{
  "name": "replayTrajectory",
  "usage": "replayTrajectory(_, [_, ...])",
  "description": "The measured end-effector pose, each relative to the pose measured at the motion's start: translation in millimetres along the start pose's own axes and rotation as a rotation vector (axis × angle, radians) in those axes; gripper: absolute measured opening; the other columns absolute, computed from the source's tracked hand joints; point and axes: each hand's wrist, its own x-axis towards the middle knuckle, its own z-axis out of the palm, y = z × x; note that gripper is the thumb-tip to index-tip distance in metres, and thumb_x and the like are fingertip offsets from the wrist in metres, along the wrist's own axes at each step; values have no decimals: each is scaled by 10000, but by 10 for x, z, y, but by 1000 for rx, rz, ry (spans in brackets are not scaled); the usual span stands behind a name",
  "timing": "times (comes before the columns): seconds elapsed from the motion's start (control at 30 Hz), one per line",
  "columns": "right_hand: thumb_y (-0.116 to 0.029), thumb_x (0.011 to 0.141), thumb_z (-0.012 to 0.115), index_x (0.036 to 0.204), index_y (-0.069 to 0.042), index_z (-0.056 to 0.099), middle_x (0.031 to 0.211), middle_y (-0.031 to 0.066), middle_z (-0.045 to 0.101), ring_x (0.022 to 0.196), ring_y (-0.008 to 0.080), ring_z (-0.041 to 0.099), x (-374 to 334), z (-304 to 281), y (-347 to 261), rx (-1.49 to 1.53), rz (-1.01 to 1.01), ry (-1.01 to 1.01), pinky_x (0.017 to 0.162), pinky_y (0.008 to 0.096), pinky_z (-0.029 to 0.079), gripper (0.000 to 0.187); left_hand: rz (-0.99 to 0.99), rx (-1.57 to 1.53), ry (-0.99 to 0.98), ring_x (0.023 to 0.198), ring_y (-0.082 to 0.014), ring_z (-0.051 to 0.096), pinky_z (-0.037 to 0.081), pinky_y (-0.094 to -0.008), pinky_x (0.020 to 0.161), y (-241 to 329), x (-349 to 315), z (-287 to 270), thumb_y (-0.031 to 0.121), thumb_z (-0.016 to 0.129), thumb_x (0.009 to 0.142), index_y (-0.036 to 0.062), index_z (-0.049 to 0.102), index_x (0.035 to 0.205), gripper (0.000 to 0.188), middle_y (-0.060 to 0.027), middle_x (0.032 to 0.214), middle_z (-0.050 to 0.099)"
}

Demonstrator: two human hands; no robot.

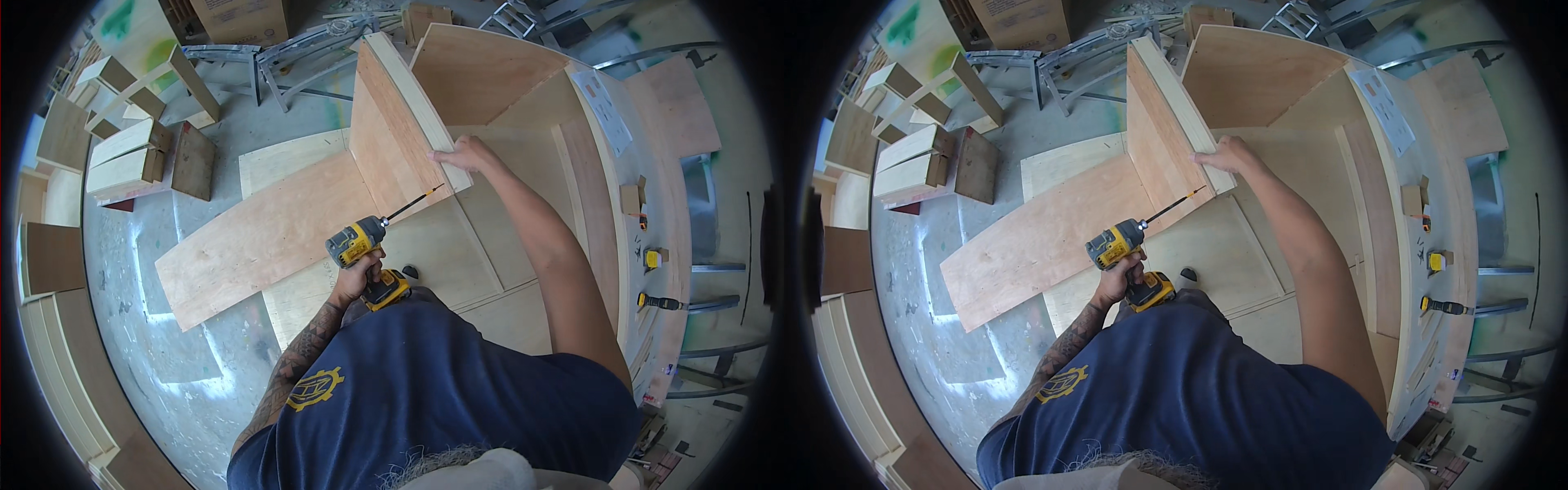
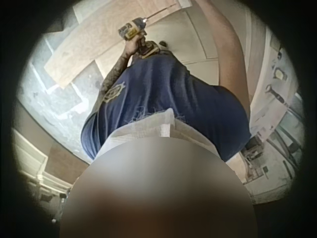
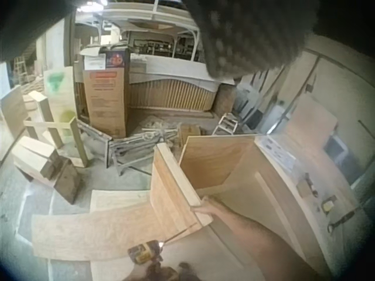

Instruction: Assembling a plywood furniture component using a power drill and screws.

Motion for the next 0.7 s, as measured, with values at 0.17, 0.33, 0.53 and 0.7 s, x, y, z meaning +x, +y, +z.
replayTrajectory(0.17, [-806, 646, 733, 1026, 107, 717, 935, 271, 721, 861, 342, 725, 74, 74, 61, -3, -18, 90, 774, 403, 575, 988, -58, -111, 5, 517, -158, 501, 438, -306, 520, 1, 89, 52, 200, 605, 937, 14, 600, 977, 191, -39, 611, 502])
replayTrajectory(0.33, [-796, 662, 733, 1105, 101, 697, 1048, 283, 711, 967, 352, 714, 37, 61, 25, 11, 10, 88, 847, 406, 566, 1001, -73, -97, -2, 515, -159, 503, 441, -307, 517, 11, 175, 93, 204, 606, 938, 21, 602, 981, 188, -38, 620, 513])
replayTrajectory(0.53, [-782, 657, 738, 1156, 91, 680, 1124, 299, 687, 1043, 377, 688, 29, -8, -8, 63, 40, -17, 923, 416, 540, 1007, -111, -156, -4, 510, -157, 502, 441, -305, 514, -13, 247, 148, 226, 615, 939, 27, 604, 988, 206, -31, 613, 503])
replayTrajectory(0.7, [-777, 658, 739, 1158, 78, 689, 1117, 297, 691, 1031, 376, 691, -25, -42, -57, 47, 28, 23, 917, 411, 540, 991, -108, -156, -6, 508, -157, 499, 441, -305, 514, -19, 267, 148, 245, 618, 941, 19, 601, 1000, 234, -27, 605, 493])
